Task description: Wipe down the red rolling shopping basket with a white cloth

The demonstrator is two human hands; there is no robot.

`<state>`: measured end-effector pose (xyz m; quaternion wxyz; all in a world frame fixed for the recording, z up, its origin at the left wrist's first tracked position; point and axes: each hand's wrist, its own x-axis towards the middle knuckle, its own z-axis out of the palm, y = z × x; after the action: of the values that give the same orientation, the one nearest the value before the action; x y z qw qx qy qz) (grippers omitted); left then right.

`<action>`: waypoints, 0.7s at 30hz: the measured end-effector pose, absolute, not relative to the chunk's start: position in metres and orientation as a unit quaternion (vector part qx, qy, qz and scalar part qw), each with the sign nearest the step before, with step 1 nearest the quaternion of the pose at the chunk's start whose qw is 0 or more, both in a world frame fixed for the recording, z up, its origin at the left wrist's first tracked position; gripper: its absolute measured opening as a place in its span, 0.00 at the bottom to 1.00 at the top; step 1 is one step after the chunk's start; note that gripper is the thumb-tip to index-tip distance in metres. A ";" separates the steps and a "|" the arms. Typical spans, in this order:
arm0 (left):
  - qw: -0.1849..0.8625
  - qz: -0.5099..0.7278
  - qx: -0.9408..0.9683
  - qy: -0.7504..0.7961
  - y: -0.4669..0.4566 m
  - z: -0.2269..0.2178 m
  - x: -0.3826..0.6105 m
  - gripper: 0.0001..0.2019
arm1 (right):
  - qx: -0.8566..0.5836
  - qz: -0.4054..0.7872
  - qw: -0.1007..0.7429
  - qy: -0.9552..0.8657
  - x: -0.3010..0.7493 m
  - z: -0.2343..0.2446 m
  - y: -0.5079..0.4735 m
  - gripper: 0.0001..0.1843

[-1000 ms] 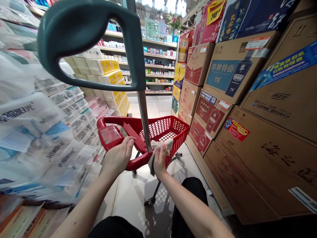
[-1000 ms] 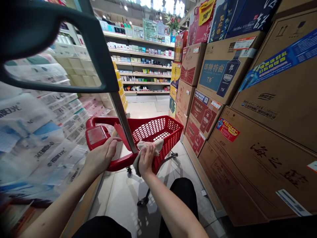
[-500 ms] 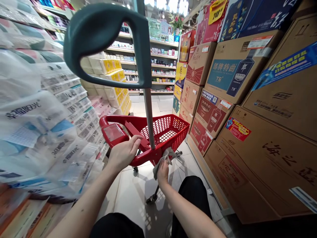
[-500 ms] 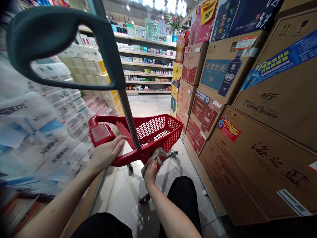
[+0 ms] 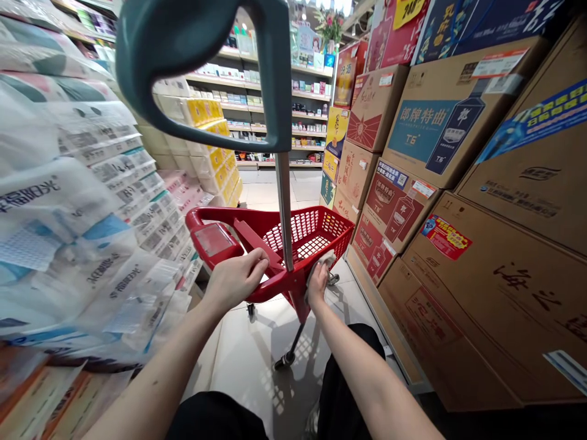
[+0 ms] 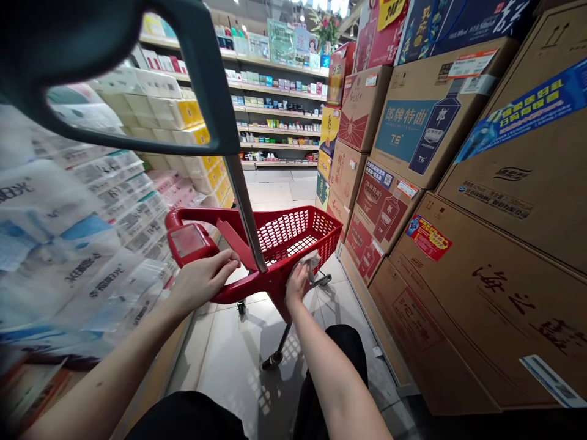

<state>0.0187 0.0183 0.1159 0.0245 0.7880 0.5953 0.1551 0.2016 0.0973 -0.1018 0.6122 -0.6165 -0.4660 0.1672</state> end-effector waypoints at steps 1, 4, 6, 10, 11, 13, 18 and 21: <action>0.023 0.156 0.788 0.595 0.018 0.115 0.020 0.18 | -0.632 0.185 0.608 -0.443 0.214 -0.101 0.107 0.29; 0.014 0.152 0.789 0.595 0.018 0.113 0.027 0.18 | -0.644 0.208 0.591 -0.439 0.237 -0.102 0.122 0.30; 0.005 0.151 0.789 0.595 0.020 0.111 0.032 0.18 | -0.649 0.217 0.575 -0.448 0.237 -0.108 0.118 0.29; -0.008 0.146 0.787 0.599 0.024 0.109 0.045 0.18 | -0.652 0.219 0.571 -0.448 0.211 -0.132 0.083 0.28; -0.012 0.145 0.786 0.601 0.024 0.109 0.047 0.18 | -0.655 0.225 0.571 -0.442 0.206 -0.137 0.074 0.29; -0.021 0.145 0.783 0.605 0.024 0.109 0.052 0.18 | -0.658 0.238 0.565 -0.437 0.200 -0.142 0.059 0.30; -0.023 0.150 0.767 0.624 0.018 0.109 0.056 0.18 | -0.625 0.211 0.596 -0.458 0.201 -0.108 0.039 0.29; -0.021 0.161 0.759 0.630 0.016 0.110 0.057 0.17 | -0.590 0.194 0.630 -0.467 0.198 -0.072 0.028 0.27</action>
<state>0.0566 0.0156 0.1098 -0.0207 0.7592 0.6303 0.1609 0.1976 0.0285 -0.0725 0.6299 -0.5898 -0.4668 0.1938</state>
